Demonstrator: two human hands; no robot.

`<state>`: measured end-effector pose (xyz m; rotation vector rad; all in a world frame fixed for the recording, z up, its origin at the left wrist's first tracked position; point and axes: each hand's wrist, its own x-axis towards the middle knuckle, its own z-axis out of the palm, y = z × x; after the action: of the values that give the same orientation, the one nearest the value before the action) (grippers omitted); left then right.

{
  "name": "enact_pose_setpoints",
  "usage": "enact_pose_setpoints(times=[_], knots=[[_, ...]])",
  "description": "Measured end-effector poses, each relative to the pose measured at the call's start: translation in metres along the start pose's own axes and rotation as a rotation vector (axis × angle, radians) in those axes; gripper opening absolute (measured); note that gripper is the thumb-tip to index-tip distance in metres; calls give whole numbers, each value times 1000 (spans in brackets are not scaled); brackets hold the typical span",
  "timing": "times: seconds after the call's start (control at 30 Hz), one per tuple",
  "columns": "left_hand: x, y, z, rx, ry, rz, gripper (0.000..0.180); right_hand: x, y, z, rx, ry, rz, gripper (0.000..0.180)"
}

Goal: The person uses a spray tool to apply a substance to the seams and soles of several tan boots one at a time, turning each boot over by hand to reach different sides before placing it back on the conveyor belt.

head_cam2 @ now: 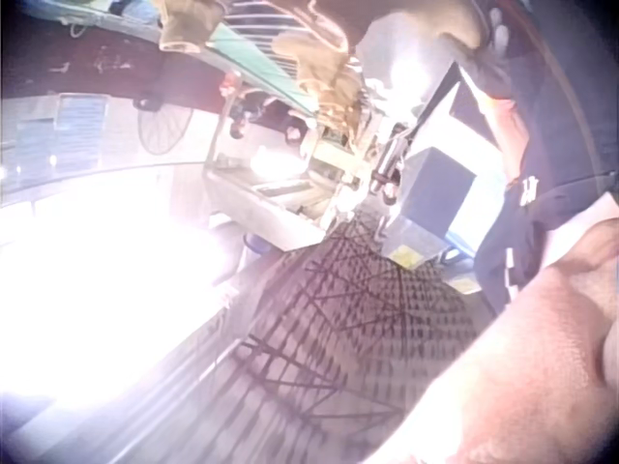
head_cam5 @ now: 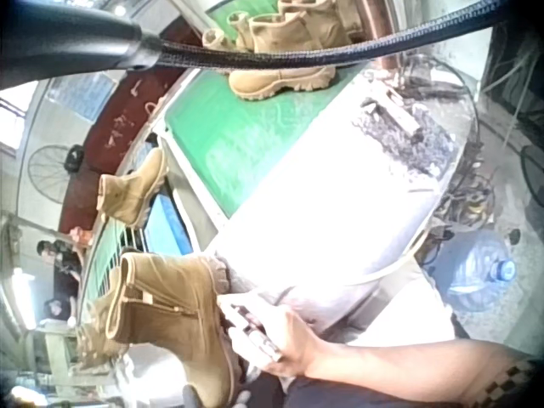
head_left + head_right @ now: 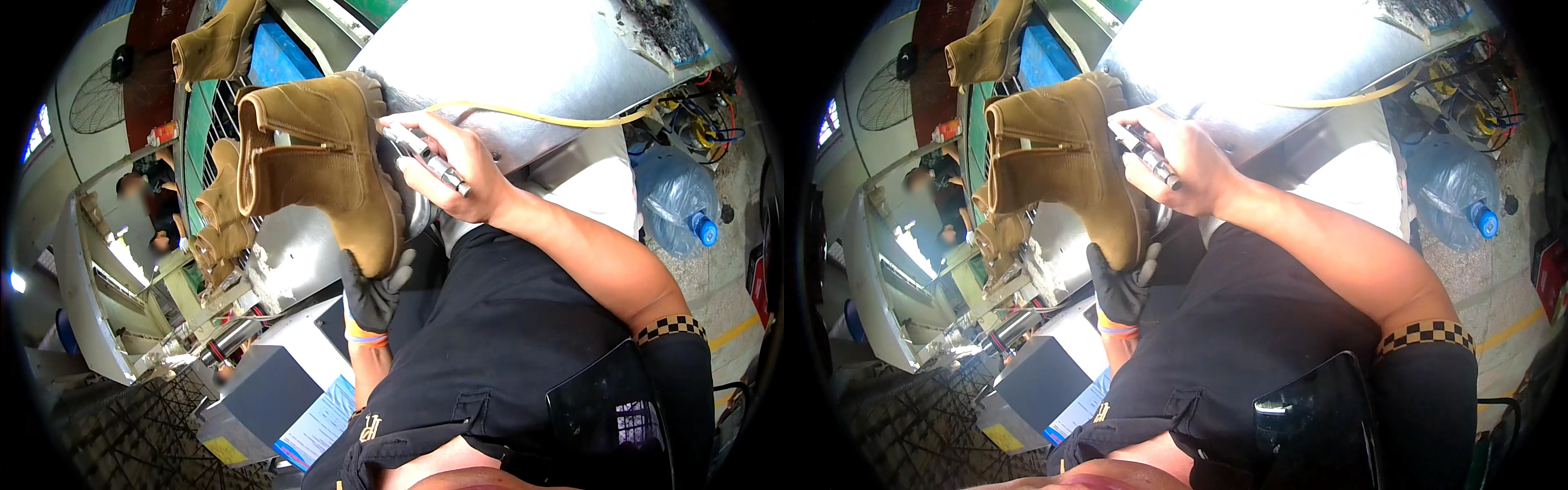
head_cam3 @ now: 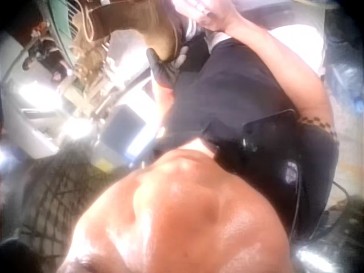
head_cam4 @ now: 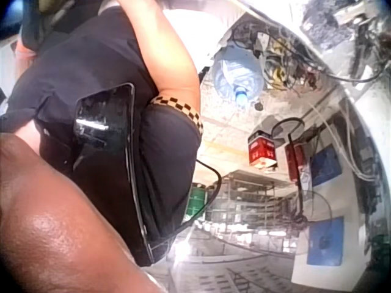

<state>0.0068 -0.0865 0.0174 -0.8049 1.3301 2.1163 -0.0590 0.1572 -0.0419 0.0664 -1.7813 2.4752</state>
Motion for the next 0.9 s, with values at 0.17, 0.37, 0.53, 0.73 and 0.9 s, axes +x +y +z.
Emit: enact_pose_setpoints(times=[0.17, 0.37, 0.53, 0.73, 0.9], knots=[[-5, -18, 34, -135, 4, -99, 75, -6, 6, -1, 64, -24, -34, 43], [-3, -28, 64, -186, -67, -127, 77, -12, 3, -11, 126, -20, -75, 41], [2, -33, 69, -299, -208, -166, 78, -23, -15, -24, 133, -78, 55, 39], [16, -43, 84, -333, -448, -235, 71, -38, -40, -56, 152, -129, 158, 37], [33, -50, 117, -388, -577, -341, 73, -50, -77, -86, 179, -95, 349, 37]])
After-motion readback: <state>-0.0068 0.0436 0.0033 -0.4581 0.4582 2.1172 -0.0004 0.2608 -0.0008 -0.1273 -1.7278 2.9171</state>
